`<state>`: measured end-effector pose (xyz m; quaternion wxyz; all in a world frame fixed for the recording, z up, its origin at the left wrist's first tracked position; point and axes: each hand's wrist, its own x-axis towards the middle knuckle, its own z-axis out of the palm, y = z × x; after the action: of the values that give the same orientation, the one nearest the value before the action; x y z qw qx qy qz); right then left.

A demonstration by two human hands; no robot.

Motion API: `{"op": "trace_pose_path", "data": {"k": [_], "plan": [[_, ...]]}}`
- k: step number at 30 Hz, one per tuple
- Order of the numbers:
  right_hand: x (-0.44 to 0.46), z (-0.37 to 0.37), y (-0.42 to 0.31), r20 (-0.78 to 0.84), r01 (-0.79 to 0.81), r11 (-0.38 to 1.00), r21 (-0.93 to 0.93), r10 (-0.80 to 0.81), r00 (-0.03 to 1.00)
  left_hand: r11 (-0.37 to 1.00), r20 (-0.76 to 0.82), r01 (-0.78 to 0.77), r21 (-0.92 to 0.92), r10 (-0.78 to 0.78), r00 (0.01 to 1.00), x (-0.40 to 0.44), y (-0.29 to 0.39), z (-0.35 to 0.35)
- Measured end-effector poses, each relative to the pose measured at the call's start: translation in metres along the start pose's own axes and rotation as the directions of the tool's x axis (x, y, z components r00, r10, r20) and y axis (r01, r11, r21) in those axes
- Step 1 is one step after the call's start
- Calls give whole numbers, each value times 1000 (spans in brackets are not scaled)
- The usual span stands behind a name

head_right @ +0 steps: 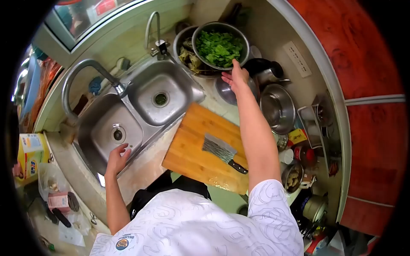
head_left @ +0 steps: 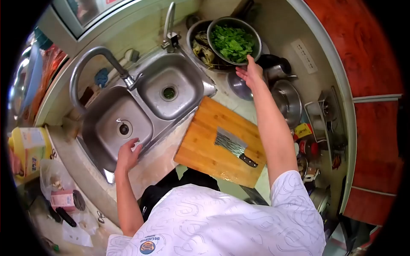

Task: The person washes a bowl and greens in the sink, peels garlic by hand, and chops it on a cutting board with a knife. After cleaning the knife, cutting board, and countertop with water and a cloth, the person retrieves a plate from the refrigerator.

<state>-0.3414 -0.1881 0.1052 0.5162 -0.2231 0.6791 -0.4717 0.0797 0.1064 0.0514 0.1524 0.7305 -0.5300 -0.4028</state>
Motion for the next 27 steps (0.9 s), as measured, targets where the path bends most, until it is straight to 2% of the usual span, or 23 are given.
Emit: {"op": "trace_pose_path", "data": {"k": [7,9,11,12,13,14,15,16,17,18,19,20,22,23,24,25,27], "plan": [[-19,-30,-19,20,31,997,-64,-30,999,996,102,-85,-9,85,991,28,0,13],[-31,-40,-21,108,101,977,-189,-81,991,995,126,-98,-13,98,987,32,-7,14],[-62,-52,-18,80,111,972,-208,-96,992,931,225,-32,-364,121,967,38,-21,14],[-82,-62,-12,166,199,918,-344,-150,975,816,314,159,-556,29,949,35,-17,3],[-104,-70,-2,262,292,838,-461,-185,947,821,316,157,-548,30,948,32,-20,4],[-118,-90,21,320,405,689,-601,-256,912,992,7,113,-61,-113,994,27,-25,5],[-130,-111,46,399,510,499,-701,-318,860,876,-343,222,428,-70,937,22,-32,5],[-159,-124,69,352,496,405,-769,-380,856,840,-436,235,489,2,900,13,-44,5],[-179,-143,95,369,488,347,-801,-356,859,836,-453,245,491,5,892,15,-59,4],[-195,-170,128,398,463,106,-880,-367,840,935,-435,162,315,-9,900,19,-78,5],[-213,-189,146,397,416,25,-909,-247,884,989,-413,79,124,-21,911,15,-87,6],[-222,-206,169,423,424,-46,-905,-226,878,987,-425,93,132,-29,905,4,-81,10],[-226,-221,200,460,459,-73,-886,-265,847,935,-452,111,336,56,890,-12,-51,23],[-226,-231,212,484,474,-110,-874,-298,823,939,-476,31,341,144,868,-16,-46,37],[-220,-238,214,519,530,-42,-847,-288,805,945,-481,-44,325,205,852,-25,-33,51],[-215,-243,208,541,555,-32,-831,-282,792,944,-492,-116,309,263,830,-35,-17,67],[-213,-248,192,484,522,346,-780,-194,853,928,-510,-300,220,372,776,-59,21,114]]}}
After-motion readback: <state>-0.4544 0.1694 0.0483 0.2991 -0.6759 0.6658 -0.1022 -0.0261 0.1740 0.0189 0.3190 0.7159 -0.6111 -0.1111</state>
